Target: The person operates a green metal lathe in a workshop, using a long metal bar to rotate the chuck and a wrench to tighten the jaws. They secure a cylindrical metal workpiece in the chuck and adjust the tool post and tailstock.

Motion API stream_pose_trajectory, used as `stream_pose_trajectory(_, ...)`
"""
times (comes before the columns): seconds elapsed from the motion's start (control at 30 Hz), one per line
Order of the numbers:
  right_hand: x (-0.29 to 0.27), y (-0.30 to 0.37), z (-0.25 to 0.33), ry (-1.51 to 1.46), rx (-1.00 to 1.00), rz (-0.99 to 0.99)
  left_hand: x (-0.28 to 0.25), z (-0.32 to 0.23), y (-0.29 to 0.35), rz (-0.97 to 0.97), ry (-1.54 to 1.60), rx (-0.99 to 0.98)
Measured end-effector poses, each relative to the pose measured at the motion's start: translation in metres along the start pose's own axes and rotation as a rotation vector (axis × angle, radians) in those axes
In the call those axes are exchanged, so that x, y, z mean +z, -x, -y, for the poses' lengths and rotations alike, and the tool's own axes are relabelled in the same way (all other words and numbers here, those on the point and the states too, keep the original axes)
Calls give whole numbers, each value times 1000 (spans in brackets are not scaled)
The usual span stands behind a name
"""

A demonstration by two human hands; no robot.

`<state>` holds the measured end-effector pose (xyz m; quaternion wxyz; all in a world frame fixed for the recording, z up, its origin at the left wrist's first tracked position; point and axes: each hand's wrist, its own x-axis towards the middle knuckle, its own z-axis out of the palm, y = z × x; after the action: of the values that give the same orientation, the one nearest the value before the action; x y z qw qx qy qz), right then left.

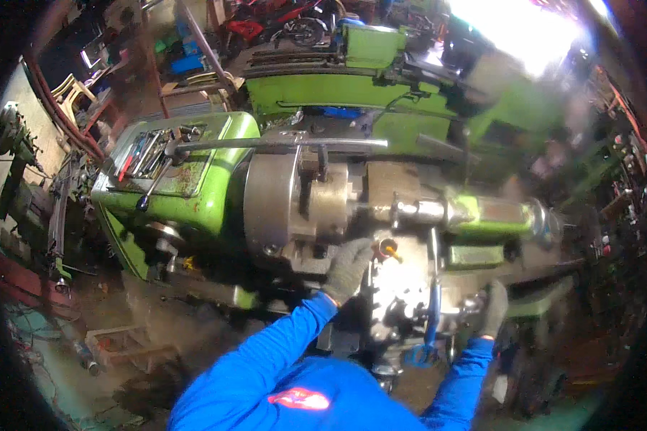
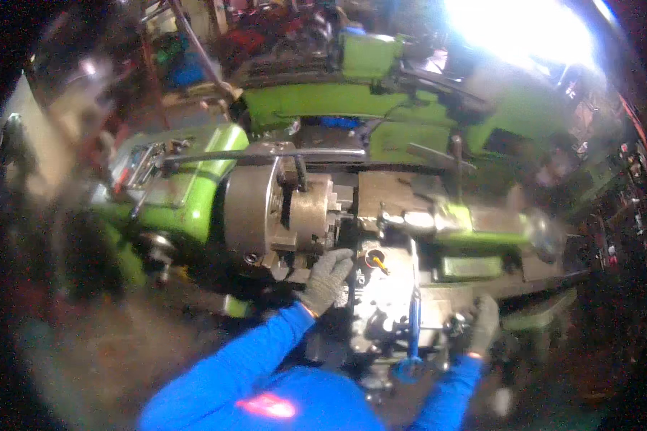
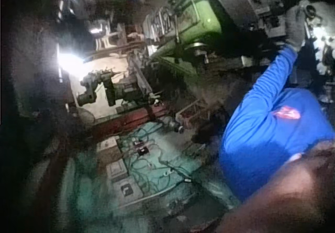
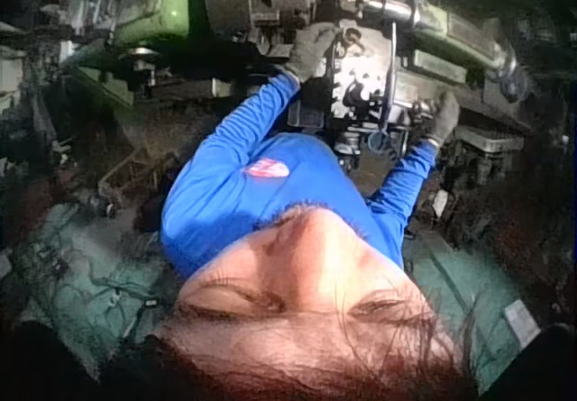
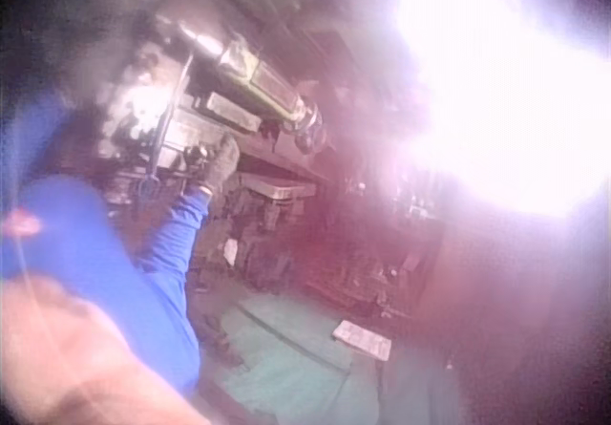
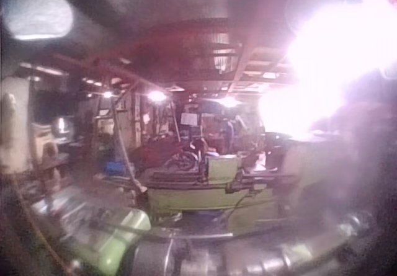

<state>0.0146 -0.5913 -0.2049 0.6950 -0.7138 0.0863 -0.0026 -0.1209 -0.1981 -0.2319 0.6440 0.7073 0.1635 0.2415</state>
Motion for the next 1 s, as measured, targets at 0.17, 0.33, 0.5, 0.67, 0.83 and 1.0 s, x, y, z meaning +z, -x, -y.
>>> stream_pose_trajectory(0.17, -64, -94, -6, 128, 111, -173, 18, 29, -31, -75, 393, -448)
stream_pose_trajectory(0.33, -159, -217, -33, 484, -211, -146, 50, 33, -78, -205, 715, -626)
stream_pose_trajectory(0.5, -144, -297, -6, 781, -380, -288, 48, 85, -118, -256, 1037, -817)
stream_pose_trajectory(0.67, -143, -353, -12, 962, -540, -409, 50, 119, -125, -387, 1109, -745)
stream_pose_trajectory(0.83, -156, -392, -27, 1150, -633, -358, 21, 216, -116, -233, 3045, -906)
stream_pose_trajectory(1.0, -187, -416, -46, 1185, -652, -354, 54, 166, -132, -355, 1910, -721)
